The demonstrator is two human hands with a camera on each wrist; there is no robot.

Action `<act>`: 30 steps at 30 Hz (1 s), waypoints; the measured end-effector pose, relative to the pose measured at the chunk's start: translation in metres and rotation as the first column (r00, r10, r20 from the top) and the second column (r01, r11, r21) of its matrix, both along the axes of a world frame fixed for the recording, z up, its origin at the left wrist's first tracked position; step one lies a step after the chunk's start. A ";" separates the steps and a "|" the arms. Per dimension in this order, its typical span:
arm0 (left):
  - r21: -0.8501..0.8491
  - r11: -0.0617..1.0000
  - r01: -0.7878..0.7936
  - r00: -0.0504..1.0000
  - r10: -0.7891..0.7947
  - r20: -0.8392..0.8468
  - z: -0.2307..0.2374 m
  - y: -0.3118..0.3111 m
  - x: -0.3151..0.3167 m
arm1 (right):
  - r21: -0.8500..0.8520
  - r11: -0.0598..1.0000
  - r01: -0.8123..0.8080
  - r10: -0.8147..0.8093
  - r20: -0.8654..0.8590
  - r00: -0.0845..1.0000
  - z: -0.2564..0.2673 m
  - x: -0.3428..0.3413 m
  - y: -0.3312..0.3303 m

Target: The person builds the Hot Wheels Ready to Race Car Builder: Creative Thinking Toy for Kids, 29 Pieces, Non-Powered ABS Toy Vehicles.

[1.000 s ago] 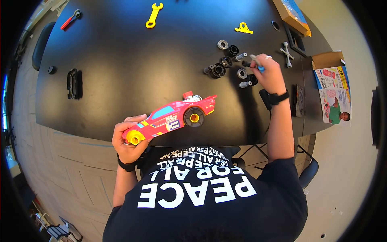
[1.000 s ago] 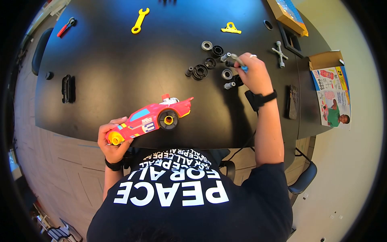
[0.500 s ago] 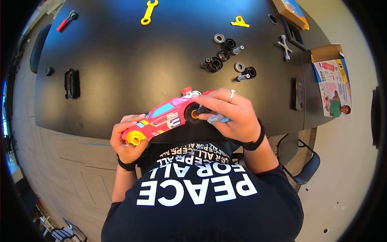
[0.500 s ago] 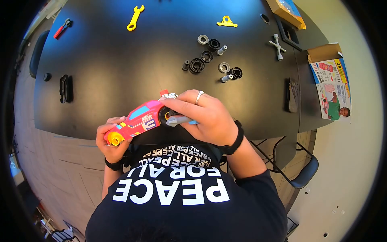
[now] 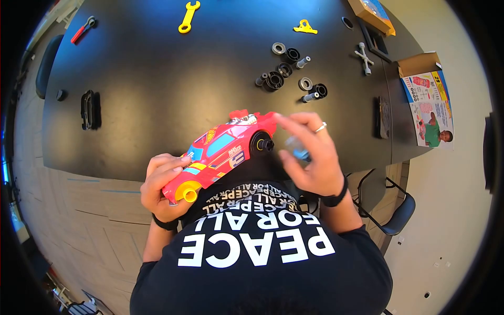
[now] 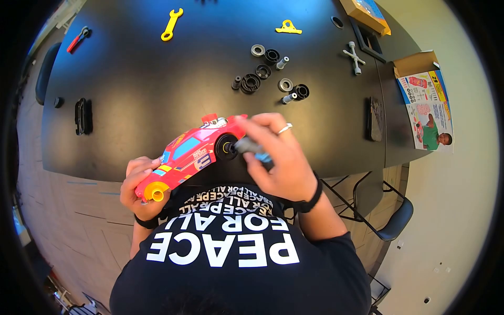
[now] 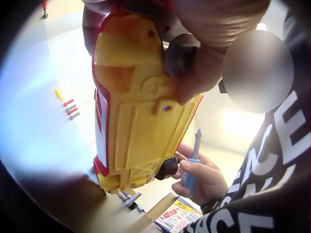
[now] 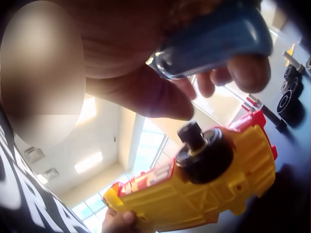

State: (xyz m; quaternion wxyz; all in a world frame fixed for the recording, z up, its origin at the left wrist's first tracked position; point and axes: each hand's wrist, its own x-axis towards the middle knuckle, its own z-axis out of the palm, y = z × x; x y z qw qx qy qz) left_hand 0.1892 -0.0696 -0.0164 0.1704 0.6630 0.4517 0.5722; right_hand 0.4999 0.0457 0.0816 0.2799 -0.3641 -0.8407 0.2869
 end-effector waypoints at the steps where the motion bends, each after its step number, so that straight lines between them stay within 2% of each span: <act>1: 0.016 1.000 -0.017 0.999 0.018 -0.035 0.004 -0.001 0.000 | -0.025 1.000 0.011 -0.011 -0.004 1.000 -0.002 0.011 0.001; 4: 0.055 0.997 -0.052 0.990 0.059 -0.131 0.018 -0.001 0.000 | -0.031 1.000 0.000 0.002 0.055 0.998 -0.003 0.036 0.003; 6: 0.066 0.997 -0.051 0.986 0.061 -0.153 0.023 0.000 -0.002 | -0.167 0.977 0.133 -0.102 0.179 0.979 0.003 0.041 -0.006; 8: 0.078 0.996 -0.048 0.983 0.061 -0.176 0.026 0.001 -0.003 | -0.147 0.976 0.160 -0.127 0.211 0.969 0.003 0.043 -0.012; 10: 0.090 0.995 -0.034 0.978 0.051 -0.200 0.029 0.002 -0.003 | -0.038 0.995 0.095 -0.084 0.226 0.971 0.010 0.042 -0.015; 14: 0.127 0.992 -0.019 0.982 0.043 -0.183 0.035 0.006 0.004 | 0.022 0.995 0.099 -0.101 0.243 0.965 0.016 0.051 -0.015; 17: 0.104 0.995 0.001 0.975 0.022 -0.222 0.043 0.006 0.006 | 0.081 0.994 0.075 -0.089 0.188 0.978 0.016 0.053 -0.013; 19: 0.102 0.995 -0.002 0.964 0.028 -0.264 0.046 0.007 0.008 | 0.152 0.988 0.009 -0.046 0.243 0.969 0.014 0.054 -0.012; 23: 0.105 0.994 0.005 0.953 0.027 -0.301 0.053 0.007 0.013 | 0.250 0.968 0.010 -0.082 0.279 0.957 0.015 0.049 -0.011; 26: 0.067 0.997 0.030 0.933 -0.004 -0.359 0.059 0.005 0.017 | 0.179 0.983 0.042 -0.095 0.303 0.948 0.009 0.048 -0.016; 28: 0.092 0.995 0.022 0.923 0.015 -0.384 0.057 0.005 0.020 | -0.133 0.959 0.250 -0.198 0.317 0.928 -0.003 0.046 -0.023; 29: 0.094 0.995 0.021 0.923 0.017 -0.384 0.057 0.006 0.020 | -0.117 0.974 0.194 -0.161 0.245 0.956 0.006 0.039 -0.021; 30: 0.095 0.995 0.013 0.921 0.025 -0.390 0.057 0.007 0.020 | -0.117 0.974 0.192 -0.159 0.246 0.956 0.006 0.039 -0.021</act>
